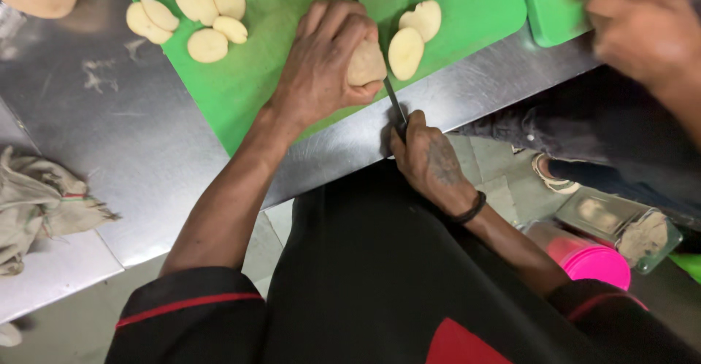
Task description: The person slices peeled potatoes into thin rounds using a knife on a green cutting board. Sliced pieces accumulate on the board while whole potatoes are arranged nearby. A coworker cores potatoes with a tool in the background.
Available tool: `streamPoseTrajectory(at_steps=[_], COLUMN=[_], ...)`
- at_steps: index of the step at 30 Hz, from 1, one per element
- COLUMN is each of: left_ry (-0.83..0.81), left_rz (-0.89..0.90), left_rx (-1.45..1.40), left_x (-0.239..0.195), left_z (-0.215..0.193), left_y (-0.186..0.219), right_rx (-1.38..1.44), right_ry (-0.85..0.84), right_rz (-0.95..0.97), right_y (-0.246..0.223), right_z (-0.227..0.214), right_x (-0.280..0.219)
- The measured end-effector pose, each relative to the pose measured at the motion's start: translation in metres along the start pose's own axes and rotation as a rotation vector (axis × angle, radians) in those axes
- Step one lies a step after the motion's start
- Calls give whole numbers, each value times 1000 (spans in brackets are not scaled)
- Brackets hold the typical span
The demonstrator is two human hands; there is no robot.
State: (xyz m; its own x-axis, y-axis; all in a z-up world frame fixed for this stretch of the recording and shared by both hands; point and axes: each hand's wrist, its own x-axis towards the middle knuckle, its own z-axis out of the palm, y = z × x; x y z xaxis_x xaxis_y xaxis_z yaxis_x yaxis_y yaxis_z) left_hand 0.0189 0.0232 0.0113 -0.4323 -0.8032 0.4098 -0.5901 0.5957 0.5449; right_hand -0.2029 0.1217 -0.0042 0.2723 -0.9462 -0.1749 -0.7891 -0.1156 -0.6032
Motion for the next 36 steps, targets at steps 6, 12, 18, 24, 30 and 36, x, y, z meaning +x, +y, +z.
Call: streamPoseTrajectory(at_steps=[6, 12, 18, 24, 30, 36], left_ry=[-102, 198, 243, 122, 251, 414], left_rz=[-203, -262, -325, -524, -480, -502], left_rx=[20, -289, -360, -105, 33, -29], left_x=[-6, -60, -86, -73, -31, 34], left_z=[-10, -17, -25, -31, -29, -9], left_y=[10, 9, 7, 23, -1, -54], right_rx=[45, 34, -29, 49, 139, 264], right_ry=[-24, -39, -46, 5, 183, 224], right_rz=[38, 64, 27, -65, -53, 24], right_y=[0, 2, 4, 10, 19, 30], right_z=[-4, -4, -3, -4, -13, -25], right_x=[1, 2, 4, -5, -10, 2])
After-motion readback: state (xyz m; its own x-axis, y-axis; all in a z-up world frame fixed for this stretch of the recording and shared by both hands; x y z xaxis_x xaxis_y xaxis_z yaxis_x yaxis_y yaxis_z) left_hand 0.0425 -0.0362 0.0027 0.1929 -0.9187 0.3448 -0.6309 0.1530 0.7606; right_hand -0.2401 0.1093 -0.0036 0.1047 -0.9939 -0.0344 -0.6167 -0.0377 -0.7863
